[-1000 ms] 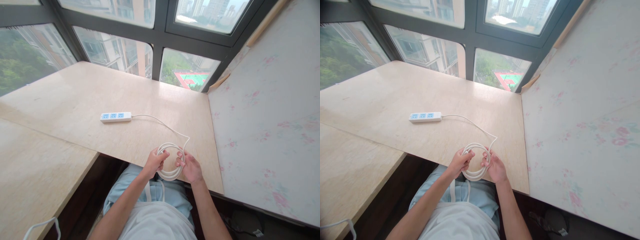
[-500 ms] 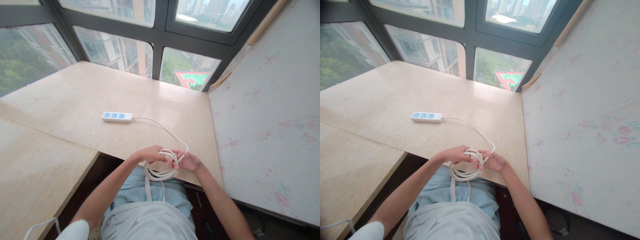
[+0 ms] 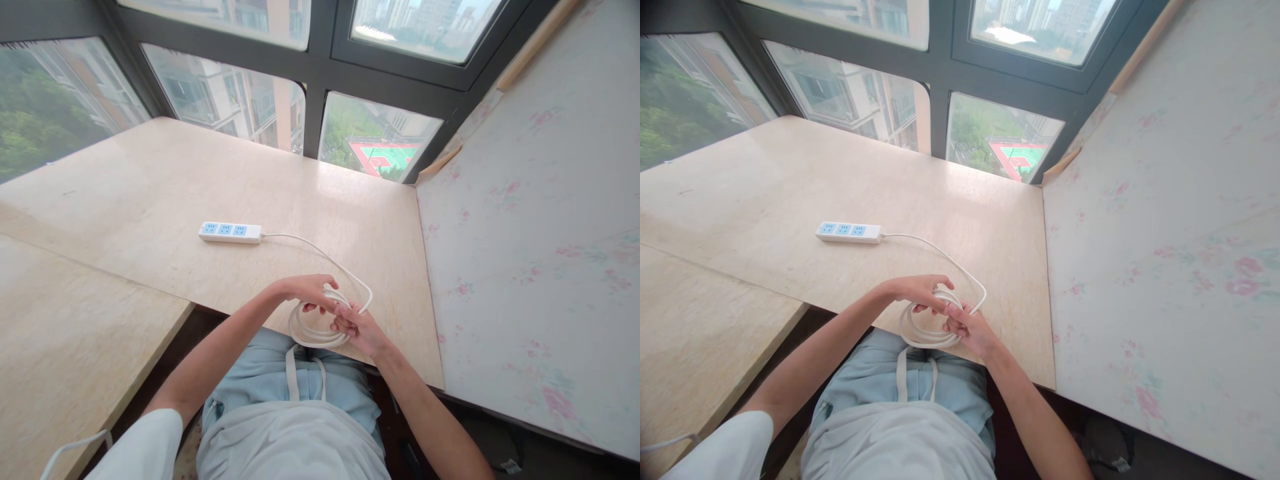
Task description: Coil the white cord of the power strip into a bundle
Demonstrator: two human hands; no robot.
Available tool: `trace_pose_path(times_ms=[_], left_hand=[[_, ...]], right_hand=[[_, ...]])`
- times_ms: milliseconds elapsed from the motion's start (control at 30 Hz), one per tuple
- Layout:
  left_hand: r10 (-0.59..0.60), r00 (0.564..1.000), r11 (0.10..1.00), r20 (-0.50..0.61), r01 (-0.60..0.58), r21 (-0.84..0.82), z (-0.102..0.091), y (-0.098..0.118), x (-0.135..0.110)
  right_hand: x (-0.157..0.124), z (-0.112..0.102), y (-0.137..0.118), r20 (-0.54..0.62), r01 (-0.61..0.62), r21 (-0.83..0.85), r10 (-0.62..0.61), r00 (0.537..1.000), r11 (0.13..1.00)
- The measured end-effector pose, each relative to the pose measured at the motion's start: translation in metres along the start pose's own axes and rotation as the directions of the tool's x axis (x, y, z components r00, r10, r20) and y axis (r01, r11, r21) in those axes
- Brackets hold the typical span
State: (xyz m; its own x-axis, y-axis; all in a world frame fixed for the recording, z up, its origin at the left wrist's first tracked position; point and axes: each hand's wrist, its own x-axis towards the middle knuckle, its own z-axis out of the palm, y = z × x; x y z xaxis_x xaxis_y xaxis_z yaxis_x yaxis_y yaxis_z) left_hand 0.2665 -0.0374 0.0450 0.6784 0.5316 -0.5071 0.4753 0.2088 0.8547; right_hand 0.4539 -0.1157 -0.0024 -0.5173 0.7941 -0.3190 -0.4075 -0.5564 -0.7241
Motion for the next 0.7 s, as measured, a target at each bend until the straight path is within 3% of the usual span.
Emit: trace_pose_path(times_ms=[100,167,233,333,433,567,633,700], left_hand=[[0.071,0.995,0.98,0.075,-0.056,-0.189,-0.005,-0.006,-0.001],[0.146,0.987,0.938,0.063,-0.118,-0.327,-0.006,-0.01,-0.002],[0.195,0.981,0.872,-0.008,-0.177,-0.456,-0.003,-0.013,-0.001],[0.176,0.955,0.724,-0.239,-0.29,-0.626,0.014,-0.015,0.0],[0.107,0.874,0.529,-0.473,-0.453,-0.718,0.041,-0.02,0.004],[-0.012,0.789,0.305,-0.614,-0.582,-0.754,0.077,-0.026,0.011],[-0.081,0.74,0.251,-0.667,-0.633,-0.732,0.088,-0.027,0.014],[-0.148,0.685,0.262,-0.714,-0.669,-0.696,0.092,-0.026,0.016]], right_hand=[[0.001,-0.003,0.006,-0.089,0.054,0.12,-0.044,0.995,0.991],[0.002,-0.004,0.01,-0.185,0.124,0.199,-0.087,0.979,0.972],[0.004,-0.003,0.014,-0.281,0.219,0.247,-0.146,0.948,0.944],[0.007,0.002,0.019,-0.391,0.366,0.281,-0.243,0.888,0.887],[0.012,0.009,0.024,-0.459,0.479,0.28,-0.322,0.828,0.832],[0.019,0.019,0.029,-0.512,0.551,0.189,-0.398,0.762,0.813],[0.021,0.025,0.031,-0.53,0.557,0.162,-0.404,0.745,0.815],[0.021,0.03,0.033,-0.533,0.545,0.161,-0.392,0.749,0.823]])
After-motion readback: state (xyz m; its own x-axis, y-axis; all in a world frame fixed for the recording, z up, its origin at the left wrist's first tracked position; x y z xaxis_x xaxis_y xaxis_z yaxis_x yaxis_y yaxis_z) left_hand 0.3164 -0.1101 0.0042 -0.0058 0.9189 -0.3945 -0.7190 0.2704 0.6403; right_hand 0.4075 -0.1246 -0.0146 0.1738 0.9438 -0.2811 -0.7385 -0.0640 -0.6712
